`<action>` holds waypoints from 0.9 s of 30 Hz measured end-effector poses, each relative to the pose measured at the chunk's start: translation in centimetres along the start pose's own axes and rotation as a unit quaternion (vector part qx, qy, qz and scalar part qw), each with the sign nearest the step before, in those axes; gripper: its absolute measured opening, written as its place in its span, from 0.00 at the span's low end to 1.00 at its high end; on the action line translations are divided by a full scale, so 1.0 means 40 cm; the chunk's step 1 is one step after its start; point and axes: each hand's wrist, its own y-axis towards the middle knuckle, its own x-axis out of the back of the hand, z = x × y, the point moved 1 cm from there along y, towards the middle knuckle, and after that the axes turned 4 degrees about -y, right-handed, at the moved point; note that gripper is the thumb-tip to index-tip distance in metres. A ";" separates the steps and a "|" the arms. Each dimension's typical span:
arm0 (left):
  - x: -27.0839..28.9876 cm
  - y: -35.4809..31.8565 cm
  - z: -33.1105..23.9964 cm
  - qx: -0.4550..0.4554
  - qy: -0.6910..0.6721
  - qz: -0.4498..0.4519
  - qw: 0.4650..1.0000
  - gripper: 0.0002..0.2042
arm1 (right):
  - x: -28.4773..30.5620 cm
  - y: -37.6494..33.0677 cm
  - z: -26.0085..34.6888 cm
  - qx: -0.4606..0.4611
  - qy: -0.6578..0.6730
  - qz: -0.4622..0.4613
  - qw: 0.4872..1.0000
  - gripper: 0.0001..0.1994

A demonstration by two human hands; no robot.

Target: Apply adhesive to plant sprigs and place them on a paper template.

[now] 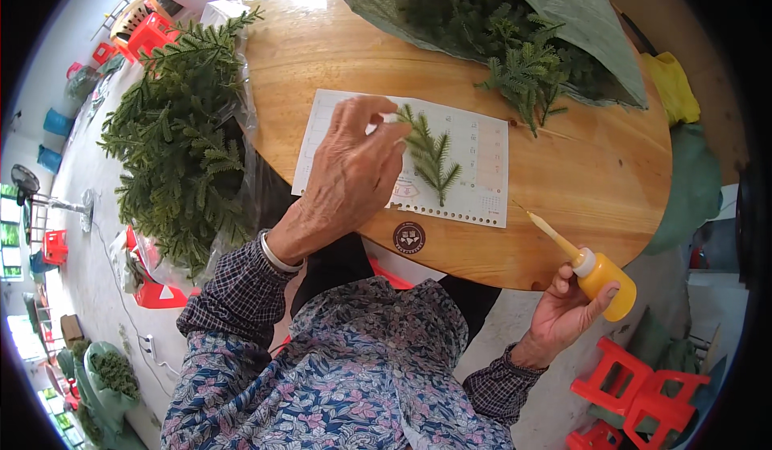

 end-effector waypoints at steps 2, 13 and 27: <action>0.007 0.022 -0.019 -0.034 -0.005 -0.039 0.999 0.08 | 0.000 0.001 0.000 -0.002 0.000 0.000 1.000 0.26; 0.010 0.027 -0.010 -0.117 0.028 0.078 0.990 0.12 | 0.003 -0.002 -0.003 -0.006 0.015 -0.004 1.000 0.27; 0.045 -0.060 -0.005 0.037 -0.080 0.056 0.995 0.11 | -0.002 0.003 0.001 -0.005 -0.011 -0.006 1.000 0.26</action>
